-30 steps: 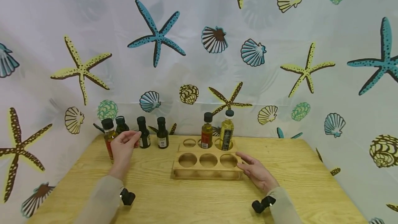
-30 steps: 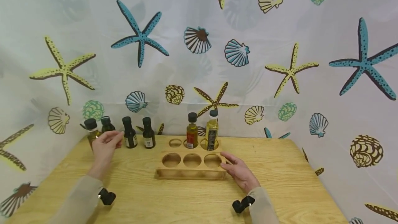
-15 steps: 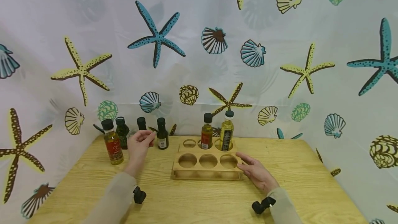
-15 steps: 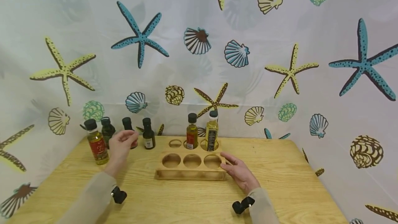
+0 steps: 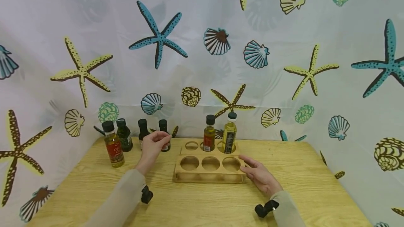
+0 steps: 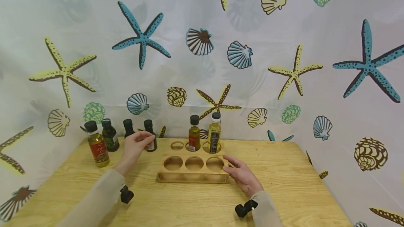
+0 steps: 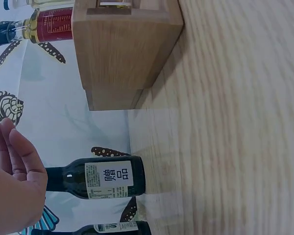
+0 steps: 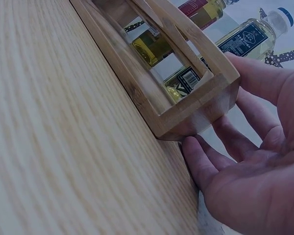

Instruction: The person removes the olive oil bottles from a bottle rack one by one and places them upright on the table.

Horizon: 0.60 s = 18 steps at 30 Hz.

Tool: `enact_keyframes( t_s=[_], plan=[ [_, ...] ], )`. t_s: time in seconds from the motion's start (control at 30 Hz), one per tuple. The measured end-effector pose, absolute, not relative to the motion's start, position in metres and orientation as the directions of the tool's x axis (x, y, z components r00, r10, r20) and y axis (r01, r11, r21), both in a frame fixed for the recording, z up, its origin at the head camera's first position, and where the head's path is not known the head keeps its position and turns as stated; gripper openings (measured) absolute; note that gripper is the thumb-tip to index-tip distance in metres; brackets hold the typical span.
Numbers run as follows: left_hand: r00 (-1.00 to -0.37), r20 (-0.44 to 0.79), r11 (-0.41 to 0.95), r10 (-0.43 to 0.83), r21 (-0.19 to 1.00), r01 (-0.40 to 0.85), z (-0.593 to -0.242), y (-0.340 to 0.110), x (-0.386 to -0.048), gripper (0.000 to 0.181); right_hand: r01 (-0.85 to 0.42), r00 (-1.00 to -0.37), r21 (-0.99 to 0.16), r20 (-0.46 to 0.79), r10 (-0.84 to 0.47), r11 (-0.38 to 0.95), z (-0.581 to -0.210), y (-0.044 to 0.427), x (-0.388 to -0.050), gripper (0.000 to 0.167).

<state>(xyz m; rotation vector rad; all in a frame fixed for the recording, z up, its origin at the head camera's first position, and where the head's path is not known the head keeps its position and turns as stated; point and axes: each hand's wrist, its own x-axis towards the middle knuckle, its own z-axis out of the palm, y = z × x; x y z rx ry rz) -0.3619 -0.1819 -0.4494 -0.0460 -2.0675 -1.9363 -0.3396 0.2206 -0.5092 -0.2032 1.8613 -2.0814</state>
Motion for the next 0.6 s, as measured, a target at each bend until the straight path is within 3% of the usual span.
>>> enact_keyframes(
  t_s=[0.4,0.6],
  plan=[
    [-0.974,0.227,0.136,-0.001,0.965,0.224,-0.442,-0.161,-0.369,0.024,0.158,-0.929,-0.984,-0.120,-0.349,-0.084,-0.508,0.221,-0.341,0.059],
    [-0.977,0.211,0.175,0.015,0.962,0.210,-0.440,-0.151,-0.379,0.024,0.155,-0.930,-0.985,-0.118,-0.349,-0.080,-0.510,0.219,-0.340,0.060]
  ],
)
